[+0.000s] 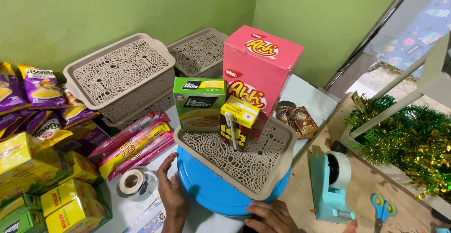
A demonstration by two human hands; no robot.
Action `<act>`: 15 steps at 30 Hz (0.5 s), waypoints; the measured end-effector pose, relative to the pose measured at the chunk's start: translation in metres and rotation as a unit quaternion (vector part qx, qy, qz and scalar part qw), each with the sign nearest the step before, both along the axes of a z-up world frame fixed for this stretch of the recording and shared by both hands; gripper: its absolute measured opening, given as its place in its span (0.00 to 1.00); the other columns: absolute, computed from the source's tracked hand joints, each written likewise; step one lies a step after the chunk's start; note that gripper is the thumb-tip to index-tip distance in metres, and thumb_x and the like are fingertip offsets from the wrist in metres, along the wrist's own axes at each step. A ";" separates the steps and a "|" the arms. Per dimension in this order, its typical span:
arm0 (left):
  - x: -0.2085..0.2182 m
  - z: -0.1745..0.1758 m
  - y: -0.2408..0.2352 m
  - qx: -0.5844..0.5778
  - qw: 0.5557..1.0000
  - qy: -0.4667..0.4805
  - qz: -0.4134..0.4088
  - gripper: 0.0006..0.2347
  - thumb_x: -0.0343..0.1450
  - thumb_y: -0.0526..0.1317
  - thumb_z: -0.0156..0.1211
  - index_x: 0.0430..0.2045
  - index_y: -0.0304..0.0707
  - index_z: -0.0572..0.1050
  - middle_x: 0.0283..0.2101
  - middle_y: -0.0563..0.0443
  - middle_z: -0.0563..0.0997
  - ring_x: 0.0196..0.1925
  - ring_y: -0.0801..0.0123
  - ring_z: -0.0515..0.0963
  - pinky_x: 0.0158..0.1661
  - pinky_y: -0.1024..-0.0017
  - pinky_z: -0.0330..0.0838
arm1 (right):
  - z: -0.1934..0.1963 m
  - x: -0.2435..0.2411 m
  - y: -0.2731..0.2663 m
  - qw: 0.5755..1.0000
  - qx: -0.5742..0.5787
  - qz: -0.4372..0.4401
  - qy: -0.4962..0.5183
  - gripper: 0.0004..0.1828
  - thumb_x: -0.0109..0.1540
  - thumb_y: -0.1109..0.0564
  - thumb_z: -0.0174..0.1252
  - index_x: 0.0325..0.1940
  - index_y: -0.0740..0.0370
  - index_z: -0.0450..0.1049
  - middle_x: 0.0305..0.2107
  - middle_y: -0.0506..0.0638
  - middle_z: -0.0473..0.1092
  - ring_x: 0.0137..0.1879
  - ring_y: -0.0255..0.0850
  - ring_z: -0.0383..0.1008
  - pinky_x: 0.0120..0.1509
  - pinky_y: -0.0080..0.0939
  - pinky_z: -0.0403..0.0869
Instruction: Assembling a snack bouquet by arranging and taping various snack boxes and packets into a basket.
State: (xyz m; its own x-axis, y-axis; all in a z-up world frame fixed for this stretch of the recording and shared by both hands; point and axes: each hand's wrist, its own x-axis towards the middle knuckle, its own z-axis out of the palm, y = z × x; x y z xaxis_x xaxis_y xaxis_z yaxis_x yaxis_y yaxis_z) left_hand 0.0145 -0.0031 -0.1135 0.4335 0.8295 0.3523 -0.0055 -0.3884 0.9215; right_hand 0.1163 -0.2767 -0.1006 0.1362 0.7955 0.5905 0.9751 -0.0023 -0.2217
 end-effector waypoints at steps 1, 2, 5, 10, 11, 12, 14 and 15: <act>0.000 0.001 0.000 0.000 1.000 -0.001 0.000 0.35 0.72 0.67 0.33 0.60 0.35 0.69 0.63 0.38 0.74 0.67 0.48 0.71 0.65 0.52 0.62 | -0.008 -0.002 0.001 1.000 0.000 0.000 -0.001 0.14 0.73 0.49 0.46 0.53 0.47 0.77 0.52 0.48 0.76 0.61 0.44 0.78 0.57 0.51 0.73; 0.000 0.003 0.000 -0.003 1.000 0.003 0.000 0.35 0.72 0.66 0.32 0.59 0.36 0.69 0.63 0.38 0.74 0.67 0.49 0.71 0.64 0.52 0.62 | -0.016 -0.003 0.001 1.000 -0.003 0.011 0.022 0.11 0.72 0.50 0.51 0.52 0.45 0.79 0.54 0.46 0.76 0.63 0.44 0.77 0.59 0.50 0.71; 0.002 -0.001 0.002 -0.007 1.000 0.004 -0.004 0.34 0.72 0.66 0.33 0.59 0.37 0.69 0.63 0.38 0.74 0.67 0.50 0.71 0.64 0.53 0.62 | -0.023 -0.004 0.003 0.999 0.011 0.026 0.044 0.09 0.70 0.51 0.56 0.51 0.45 0.80 0.56 0.46 0.76 0.64 0.44 0.77 0.60 0.49 0.70; 0.001 -0.006 0.002 -0.003 1.000 0.003 -0.004 0.33 0.73 0.65 0.35 0.59 0.37 0.69 0.61 0.39 0.75 0.65 0.51 0.72 0.63 0.53 0.63 | -0.018 -0.003 -0.002 1.000 0.025 -0.006 0.001 0.13 0.72 0.45 0.49 0.52 0.45 0.78 0.53 0.47 0.77 0.63 0.43 0.77 0.55 0.52 0.71; 0.000 -0.005 0.002 0.001 1.000 -0.009 0.000 0.33 0.72 0.65 0.35 0.58 0.35 0.69 0.60 0.39 0.74 0.65 0.51 0.72 0.63 0.54 0.63 | -0.017 -0.002 -0.005 0.999 -0.002 -0.039 0.020 0.18 0.71 0.38 0.49 0.53 0.46 0.78 0.52 0.48 0.76 0.60 0.42 0.78 0.54 0.53 0.67; 0.000 -0.004 0.001 0.005 1.000 -0.021 0.004 0.33 0.72 0.66 0.36 0.58 0.34 0.69 0.60 0.38 0.74 0.65 0.51 0.72 0.62 0.54 0.64 | -0.017 -0.001 -0.008 0.996 -0.030 -0.071 0.039 0.25 0.70 0.31 0.48 0.54 0.47 0.78 0.50 0.49 0.75 0.56 0.41 0.78 0.54 0.54 0.63; 0.001 -0.006 0.000 0.016 0.999 -0.038 0.010 0.33 0.73 0.65 0.36 0.57 0.34 0.69 0.59 0.39 0.74 0.64 0.52 0.72 0.60 0.56 0.64 | -0.006 0.008 -0.011 0.995 -0.015 -0.081 0.061 0.23 0.66 0.34 0.57 0.55 0.49 0.77 0.50 0.49 0.75 0.54 0.42 0.77 0.53 0.52 0.62; 0.001 -0.006 0.000 0.027 0.998 -0.056 0.018 0.32 0.73 0.64 0.36 0.56 0.33 0.69 0.59 0.40 0.74 0.63 0.53 0.72 0.58 0.58 0.65 | -0.001 0.013 -0.012 0.993 0.001 -0.089 0.083 0.25 0.61 0.38 0.66 0.56 0.52 0.76 0.51 0.49 0.74 0.52 0.43 0.76 0.53 0.50 0.62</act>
